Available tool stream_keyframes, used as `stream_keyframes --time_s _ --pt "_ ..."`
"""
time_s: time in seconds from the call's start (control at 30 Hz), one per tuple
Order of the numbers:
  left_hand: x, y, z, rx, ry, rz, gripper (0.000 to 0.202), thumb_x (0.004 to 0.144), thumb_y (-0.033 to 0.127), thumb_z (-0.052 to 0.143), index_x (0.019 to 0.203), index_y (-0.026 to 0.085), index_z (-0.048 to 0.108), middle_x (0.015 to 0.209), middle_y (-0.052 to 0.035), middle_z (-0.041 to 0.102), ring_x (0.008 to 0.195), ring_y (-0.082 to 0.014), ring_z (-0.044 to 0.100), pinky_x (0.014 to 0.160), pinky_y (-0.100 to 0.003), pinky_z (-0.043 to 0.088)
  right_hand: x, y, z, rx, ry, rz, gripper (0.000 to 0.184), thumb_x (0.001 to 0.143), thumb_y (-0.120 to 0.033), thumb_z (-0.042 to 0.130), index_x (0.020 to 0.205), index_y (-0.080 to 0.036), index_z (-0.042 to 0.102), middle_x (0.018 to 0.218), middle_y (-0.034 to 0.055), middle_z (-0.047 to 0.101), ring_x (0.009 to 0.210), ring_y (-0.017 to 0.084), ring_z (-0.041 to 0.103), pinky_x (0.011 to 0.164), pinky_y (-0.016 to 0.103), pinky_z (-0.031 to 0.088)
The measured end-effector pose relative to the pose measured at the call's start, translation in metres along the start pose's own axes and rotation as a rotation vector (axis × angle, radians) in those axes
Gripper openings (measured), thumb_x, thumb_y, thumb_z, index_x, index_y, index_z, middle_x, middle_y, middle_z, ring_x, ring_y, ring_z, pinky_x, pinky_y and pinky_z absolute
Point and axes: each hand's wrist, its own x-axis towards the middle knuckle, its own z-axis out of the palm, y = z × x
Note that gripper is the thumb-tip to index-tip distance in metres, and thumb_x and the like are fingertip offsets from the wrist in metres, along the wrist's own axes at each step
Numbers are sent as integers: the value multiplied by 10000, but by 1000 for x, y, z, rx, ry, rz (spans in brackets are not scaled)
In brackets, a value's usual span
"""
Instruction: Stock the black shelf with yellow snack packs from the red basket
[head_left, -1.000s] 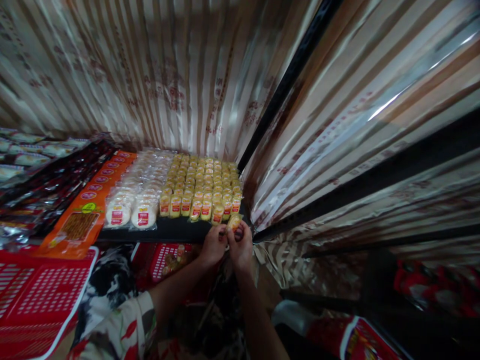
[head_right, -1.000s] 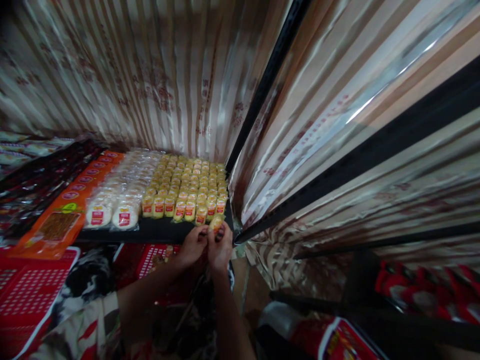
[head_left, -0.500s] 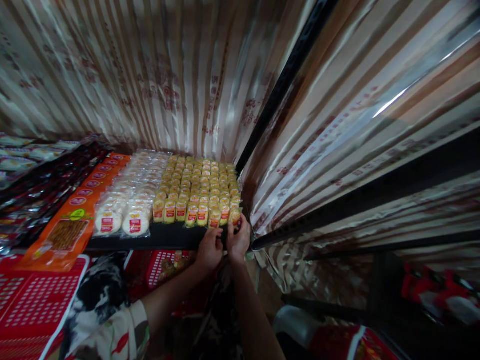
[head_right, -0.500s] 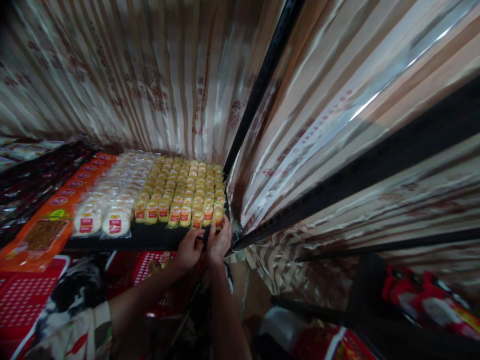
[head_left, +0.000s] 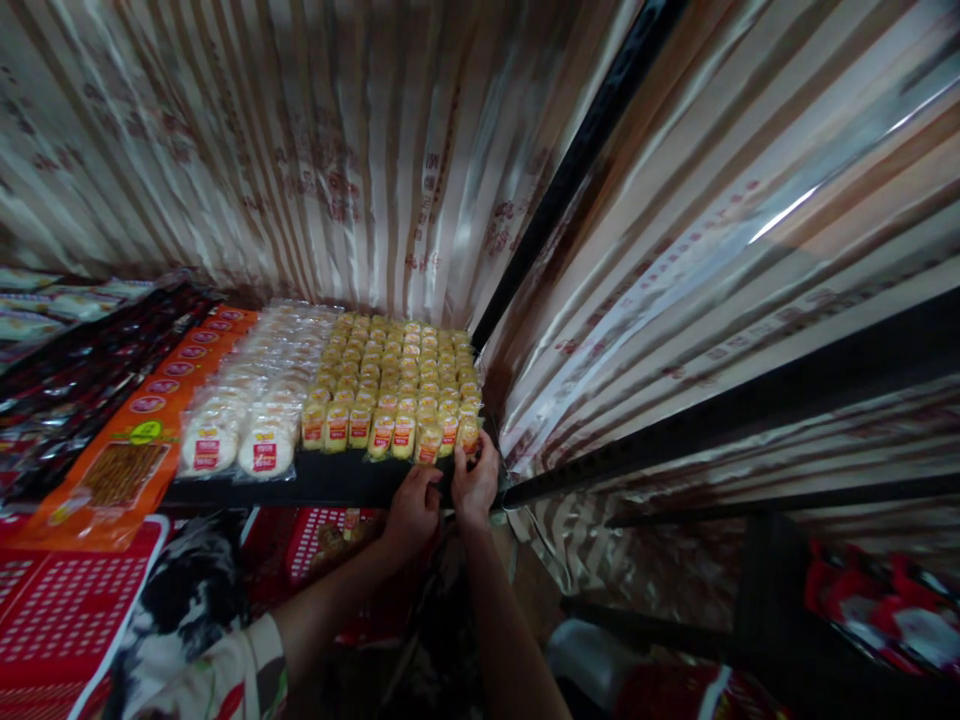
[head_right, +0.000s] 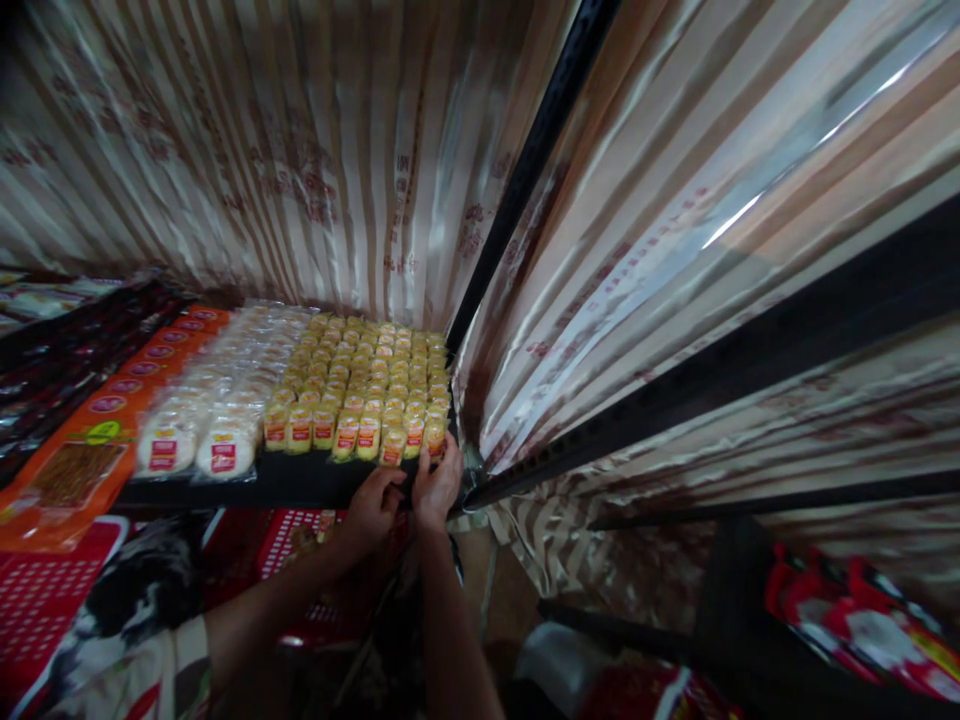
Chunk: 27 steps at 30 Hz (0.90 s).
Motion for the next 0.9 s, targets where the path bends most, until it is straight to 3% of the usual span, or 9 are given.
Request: stream_keyframes --time_s 0.23,0.37,0.53,0.63,0.7,0.8,0.9 --pt "-5 6 -3 -43 -6 22 308 721 24 383 912 149 589 910 -72 577 761 -144 583 761 -296 498 -4 1 -3 36 8 -4 509 826 -378 471 1261 -116 447 1207 170 507 1124 242 468 874 369 459" --pt "-15 18 -13 -14 -3 63 311 726 25 376 893 160 602 864 -58 596 794 -150 577 779 -284 476 -9 1 -6 91 -3 -8 558 825 -395 474 1291 -95 410 1239 189 462 1127 237 463 798 335 503" --pt "-41 23 -28 57 -124 83 296 746 45 366 812 172 624 821 -50 609 824 -159 571 802 -278 447 -28 -5 -11 95 41 -42 537 837 -401 467 1279 -99 420 1214 189 461 1091 234 482 777 332 505" --pt "-59 9 -36 98 -212 40 284 748 65 379 799 161 641 822 -65 616 811 -170 574 790 -282 450 -56 -12 -14 124 30 -56 447 866 -385 432 1222 -115 458 1125 162 516 1019 212 530 789 331 493" --pt "-70 -9 -41 111 -245 -50 273 761 92 398 814 158 658 843 -77 638 822 -183 586 802 -293 452 -81 -16 -13 153 -49 -64 365 881 -364 408 1150 -135 500 1063 132 565 971 194 560 836 345 477" --pt "-82 -43 -51 88 -307 -251 253 796 172 448 904 159 676 912 -88 676 853 -200 611 795 -288 462 -120 -19 -3 165 -271 -100 286 889 -338 389 1027 -161 567 1005 105 621 960 191 578 885 356 455" --pt "-89 -79 -65 172 -328 -572 272 830 220 465 1024 169 648 937 -70 691 846 -186 630 743 -251 468 -149 -16 20 118 -564 -103 262 866 -253 403 1017 -158 594 1021 103 645 972 193 590 895 334 448"
